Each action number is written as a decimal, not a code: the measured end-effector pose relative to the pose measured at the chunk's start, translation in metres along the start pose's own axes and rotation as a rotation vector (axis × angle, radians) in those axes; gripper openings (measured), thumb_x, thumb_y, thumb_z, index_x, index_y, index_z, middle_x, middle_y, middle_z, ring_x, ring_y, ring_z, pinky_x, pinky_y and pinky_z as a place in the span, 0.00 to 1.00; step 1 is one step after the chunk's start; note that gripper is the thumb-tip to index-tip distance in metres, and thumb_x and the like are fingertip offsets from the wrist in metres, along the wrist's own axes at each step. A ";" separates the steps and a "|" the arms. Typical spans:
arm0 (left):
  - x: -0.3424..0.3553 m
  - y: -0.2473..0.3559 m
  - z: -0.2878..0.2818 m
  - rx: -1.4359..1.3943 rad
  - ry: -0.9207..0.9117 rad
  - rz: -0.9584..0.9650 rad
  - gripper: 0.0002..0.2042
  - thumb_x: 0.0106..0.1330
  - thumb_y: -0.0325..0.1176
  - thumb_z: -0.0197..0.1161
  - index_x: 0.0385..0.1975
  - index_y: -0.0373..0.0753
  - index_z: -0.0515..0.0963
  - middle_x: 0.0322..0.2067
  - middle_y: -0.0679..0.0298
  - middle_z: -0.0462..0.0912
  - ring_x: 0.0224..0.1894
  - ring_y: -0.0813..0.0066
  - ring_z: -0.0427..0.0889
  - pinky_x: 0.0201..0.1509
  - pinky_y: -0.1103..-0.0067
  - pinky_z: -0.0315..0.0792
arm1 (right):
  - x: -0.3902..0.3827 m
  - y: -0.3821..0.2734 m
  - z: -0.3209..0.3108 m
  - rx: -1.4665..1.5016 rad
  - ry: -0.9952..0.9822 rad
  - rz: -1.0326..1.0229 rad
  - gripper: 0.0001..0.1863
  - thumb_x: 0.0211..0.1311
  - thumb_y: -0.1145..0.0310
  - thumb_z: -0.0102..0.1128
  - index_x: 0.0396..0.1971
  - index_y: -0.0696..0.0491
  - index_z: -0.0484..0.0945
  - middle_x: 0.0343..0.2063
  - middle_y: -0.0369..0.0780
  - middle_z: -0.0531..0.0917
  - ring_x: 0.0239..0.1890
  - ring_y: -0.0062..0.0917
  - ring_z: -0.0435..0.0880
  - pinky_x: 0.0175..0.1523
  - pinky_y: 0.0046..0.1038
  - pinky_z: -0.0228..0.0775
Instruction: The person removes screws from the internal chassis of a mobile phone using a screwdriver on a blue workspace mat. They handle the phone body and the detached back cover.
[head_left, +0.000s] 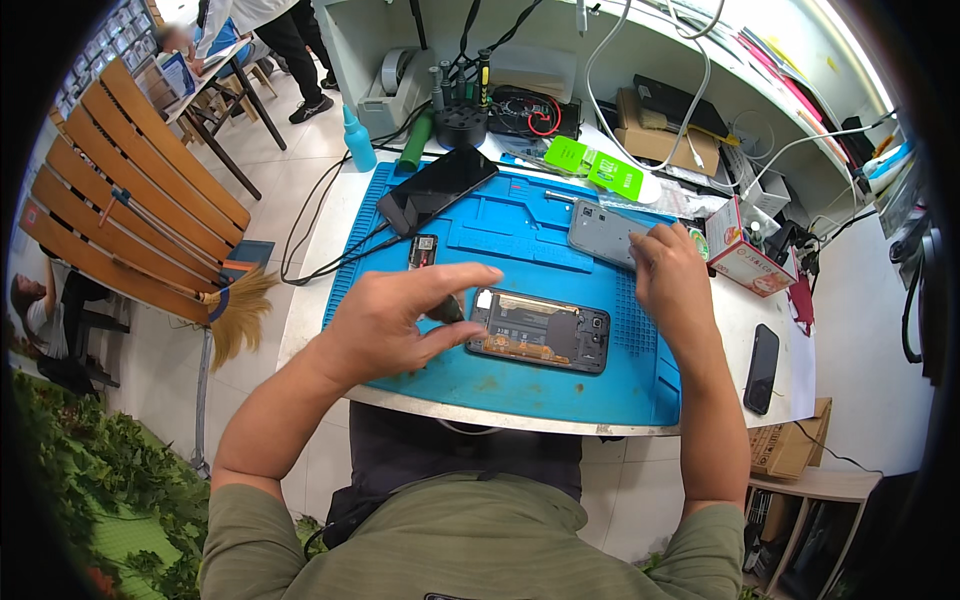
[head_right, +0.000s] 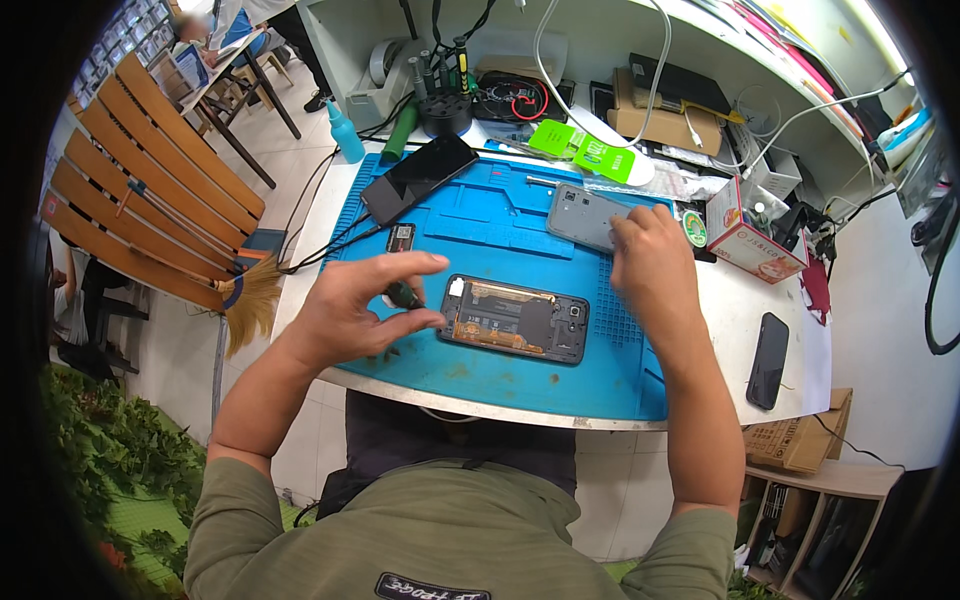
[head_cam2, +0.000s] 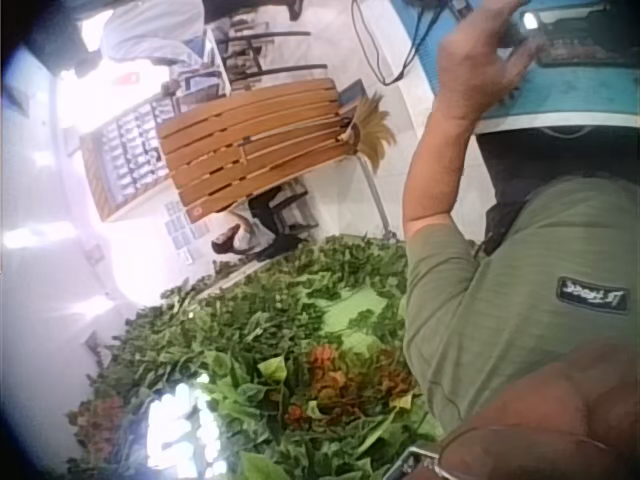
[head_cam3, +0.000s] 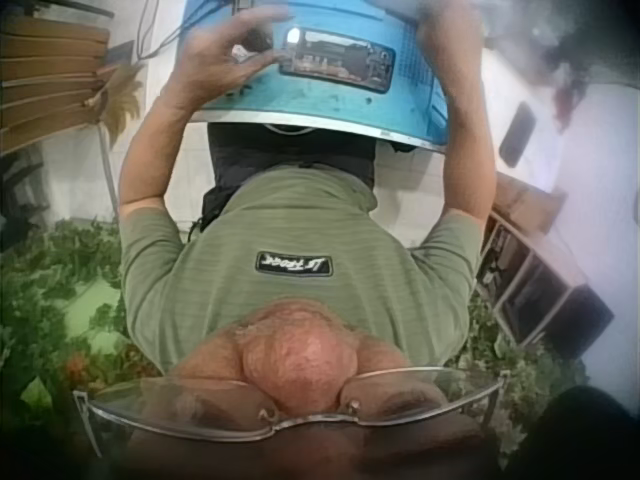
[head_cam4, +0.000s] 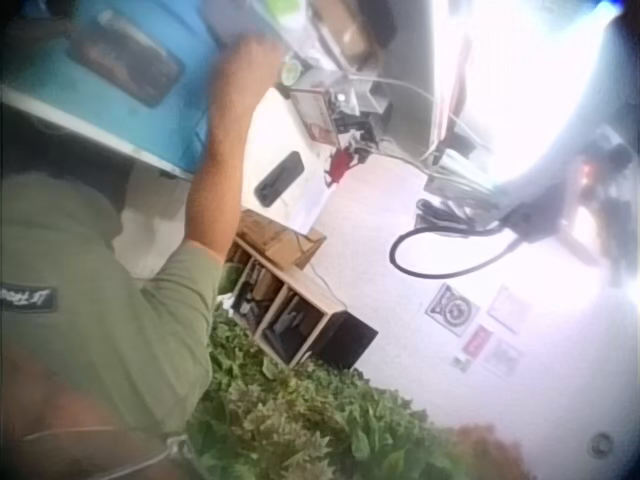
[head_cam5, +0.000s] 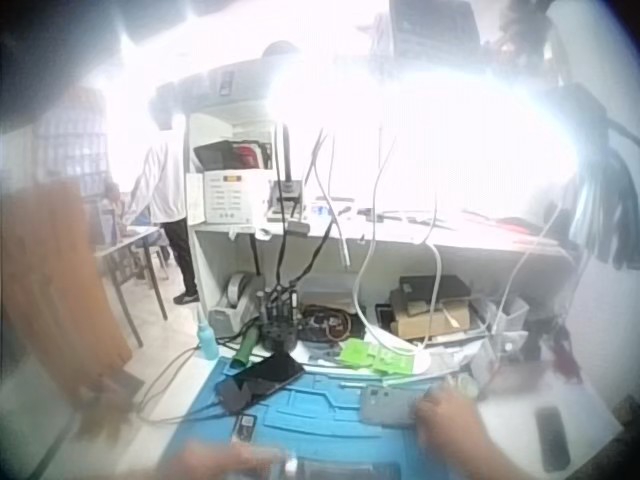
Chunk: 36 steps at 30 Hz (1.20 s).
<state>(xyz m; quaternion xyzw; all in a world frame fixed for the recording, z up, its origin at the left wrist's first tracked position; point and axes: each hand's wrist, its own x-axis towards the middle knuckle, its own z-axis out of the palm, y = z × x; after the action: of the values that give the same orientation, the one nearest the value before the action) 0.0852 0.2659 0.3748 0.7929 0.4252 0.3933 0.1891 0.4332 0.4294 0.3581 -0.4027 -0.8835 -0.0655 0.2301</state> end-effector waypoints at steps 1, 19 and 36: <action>0.002 0.001 -0.002 -0.028 -0.034 0.020 0.34 0.64 0.25 0.84 0.72 0.50 0.83 0.54 0.63 0.94 0.41 0.67 0.95 0.45 0.73 0.90 | -0.001 -0.009 -0.002 0.028 0.010 -0.030 0.12 0.63 0.78 0.73 0.46 0.58 0.94 0.39 0.44 0.88 0.47 0.40 0.84 0.57 0.41 0.79; 0.018 0.019 -0.015 -0.095 -0.160 -0.064 0.33 0.65 0.23 0.82 0.72 0.48 0.85 0.43 0.59 0.96 0.44 0.66 0.97 0.51 0.70 0.88 | -0.059 -0.144 -0.013 0.328 -0.203 -0.329 0.19 0.61 0.75 0.70 0.53 0.62 0.89 0.39 0.42 0.84 0.44 0.36 0.79 0.50 0.38 0.70; 0.023 0.027 -0.024 0.013 -0.188 -0.218 0.32 0.64 0.25 0.84 0.71 0.46 0.86 0.52 0.59 0.96 0.50 0.67 0.95 0.55 0.70 0.88 | -0.060 -0.132 -0.022 0.374 -0.210 -0.190 0.32 0.59 0.71 0.80 0.65 0.58 0.84 0.53 0.46 0.84 0.56 0.41 0.81 0.62 0.44 0.74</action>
<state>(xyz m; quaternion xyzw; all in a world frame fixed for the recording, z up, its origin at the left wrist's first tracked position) 0.0876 0.2684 0.4174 0.7764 0.4919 0.2917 0.2648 0.3771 0.2940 0.3593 -0.2724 -0.9334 0.1204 0.2003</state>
